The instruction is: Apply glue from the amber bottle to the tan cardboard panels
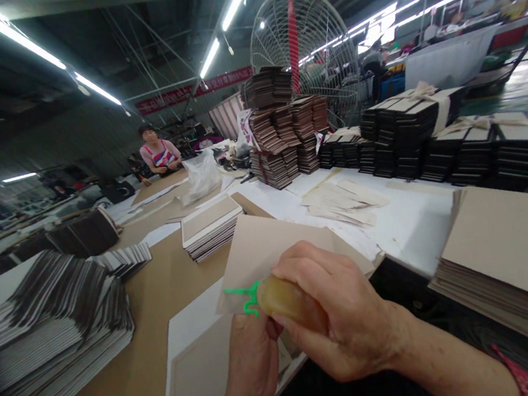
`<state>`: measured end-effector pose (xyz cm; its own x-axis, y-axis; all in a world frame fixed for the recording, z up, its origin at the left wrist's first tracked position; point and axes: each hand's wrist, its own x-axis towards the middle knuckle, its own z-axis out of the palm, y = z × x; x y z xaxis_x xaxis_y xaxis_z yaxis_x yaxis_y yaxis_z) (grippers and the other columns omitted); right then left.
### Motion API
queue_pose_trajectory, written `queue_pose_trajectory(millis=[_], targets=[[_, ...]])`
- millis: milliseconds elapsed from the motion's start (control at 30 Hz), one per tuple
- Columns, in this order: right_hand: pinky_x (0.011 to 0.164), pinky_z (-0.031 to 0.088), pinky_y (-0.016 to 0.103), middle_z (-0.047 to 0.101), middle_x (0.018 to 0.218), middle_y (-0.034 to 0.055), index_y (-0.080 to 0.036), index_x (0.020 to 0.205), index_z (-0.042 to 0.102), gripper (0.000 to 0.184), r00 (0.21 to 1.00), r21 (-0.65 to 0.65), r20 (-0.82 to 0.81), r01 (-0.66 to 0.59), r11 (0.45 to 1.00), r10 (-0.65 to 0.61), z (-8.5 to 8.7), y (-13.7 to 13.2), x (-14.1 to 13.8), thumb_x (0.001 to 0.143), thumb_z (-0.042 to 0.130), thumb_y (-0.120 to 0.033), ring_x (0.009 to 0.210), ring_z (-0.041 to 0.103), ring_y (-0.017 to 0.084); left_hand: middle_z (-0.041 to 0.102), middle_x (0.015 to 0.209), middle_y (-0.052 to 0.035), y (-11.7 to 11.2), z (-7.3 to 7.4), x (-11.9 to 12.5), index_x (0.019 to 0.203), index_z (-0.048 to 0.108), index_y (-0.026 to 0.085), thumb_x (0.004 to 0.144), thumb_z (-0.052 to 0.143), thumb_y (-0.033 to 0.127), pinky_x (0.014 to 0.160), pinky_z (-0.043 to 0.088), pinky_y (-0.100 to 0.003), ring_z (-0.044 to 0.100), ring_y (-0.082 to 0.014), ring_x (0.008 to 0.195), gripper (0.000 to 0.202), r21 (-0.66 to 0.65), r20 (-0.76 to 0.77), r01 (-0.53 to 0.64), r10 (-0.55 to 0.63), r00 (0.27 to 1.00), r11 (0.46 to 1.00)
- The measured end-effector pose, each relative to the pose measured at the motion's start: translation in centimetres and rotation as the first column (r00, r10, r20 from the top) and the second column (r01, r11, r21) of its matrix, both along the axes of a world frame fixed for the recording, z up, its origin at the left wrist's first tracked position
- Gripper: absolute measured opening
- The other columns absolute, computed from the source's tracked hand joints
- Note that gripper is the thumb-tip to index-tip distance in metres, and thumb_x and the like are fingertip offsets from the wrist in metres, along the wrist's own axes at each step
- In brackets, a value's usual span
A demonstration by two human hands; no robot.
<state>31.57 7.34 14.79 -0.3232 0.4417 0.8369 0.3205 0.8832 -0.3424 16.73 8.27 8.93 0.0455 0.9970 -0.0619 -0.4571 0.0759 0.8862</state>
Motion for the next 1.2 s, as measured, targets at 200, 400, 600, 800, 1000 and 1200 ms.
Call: queue_pose_trajectory(millis=[200, 400, 600, 800, 1000, 1200], targets=[[0.069, 0.046, 0.034, 0.058, 0.098, 0.0084, -0.013, 0.121, 0.048, 0.04, 0.999, -0.016, 0.021, -0.03, 0.999, 0.031, 0.5, -0.2, 0.3, 0.083, 0.061, -0.013, 0.087, 0.056, 0.02, 0.07, 0.104, -0.01, -0.1, 0.2, -0.1, 0.117, 0.063, 0.015, 0.087, 0.059, 0.032, 0.075, 0.055, -0.032, 0.066, -0.0232, 0.093, 0.035, 0.041, -0.021, -0.003, 0.004, 1.0, 0.999], [0.076, 0.047, 0.035, 0.056, 0.102, 0.009, -0.014, 0.119, 0.051, 0.041, 0.994, 0.014, -0.009, 0.106, 0.994, -0.106, 0.6, 0.8, 1.2, 0.08, 0.065, -0.013, 0.091, 0.054, 0.021, 0.071, 0.101, -0.0125, -0.6, -0.4, -0.3, 0.111, 0.066, 0.011, 0.084, 0.063, 0.049, 0.069, 0.058, -0.034, 0.069, -0.021, 0.074, 0.046, -0.144, -0.103, -0.089, 0.074, 0.992, 0.986], [0.075, 0.047, 0.036, 0.057, 0.1, 0.0081, -0.017, 0.119, 0.05, 0.042, 0.993, 0.017, -0.014, 0.113, 0.993, -0.113, 0.9, 0.7, 1.3, 0.08, 0.064, -0.014, 0.089, 0.055, 0.022, 0.069, 0.11, -0.0109, -0.7, -0.2, -0.2, 0.112, 0.064, 0.015, 0.084, 0.065, 0.046, 0.068, 0.059, -0.03, 0.07, -0.0195, 0.077, 0.042, -0.117, -0.092, -0.095, 0.085, 0.992, 0.989], [0.075, 0.045, 0.037, 0.055, 0.1, 0.0093, -0.013, 0.117, 0.05, 0.04, 0.978, 0.076, -0.049, 0.206, 0.976, -0.203, 1.1, 1.9, 2.1, 0.08, 0.066, -0.015, 0.089, 0.053, 0.022, 0.07, 0.108, -0.0107, -1.0, -0.1, 0.1, 0.127, 0.054, 0.018, 0.076, 0.074, 0.036, 0.062, 0.061, -0.034, 0.07, -0.0202, 0.07, 0.057, -0.147, -0.074, -0.185, 0.175, 0.982, 0.972], [0.076, 0.045, 0.039, 0.054, 0.101, 0.0095, -0.014, 0.117, 0.05, 0.041, 0.968, 0.108, -0.112, 0.236, 0.966, -0.224, 0.9, 2.5, 2.6, 0.08, 0.066, -0.014, 0.09, 0.052, 0.023, 0.071, 0.102, -0.0083, -1.0, -0.6, 0.0, 0.128, 0.053, 0.02, 0.073, 0.077, 0.04, 0.057, 0.06, -0.031, 0.069, -0.0194, 0.063, 0.063, -0.177, -0.117, -0.211, 0.192, 0.974, 0.961], [0.075, 0.046, 0.04, 0.055, 0.1, 0.0094, -0.017, 0.118, 0.049, 0.04, 0.968, 0.12, -0.098, 0.24, 0.963, -0.229, 1.2, 2.5, 2.8, 0.081, 0.065, -0.017, 0.09, 0.053, 0.024, 0.072, 0.097, -0.006, -1.0, -1.3, -0.1, 0.126, 0.054, 0.022, 0.068, 0.08, 0.04, 0.054, 0.061, -0.032, 0.068, -0.0195, 0.059, 0.066, -0.174, -0.118, -0.221, 0.202, 0.972, 0.96]])
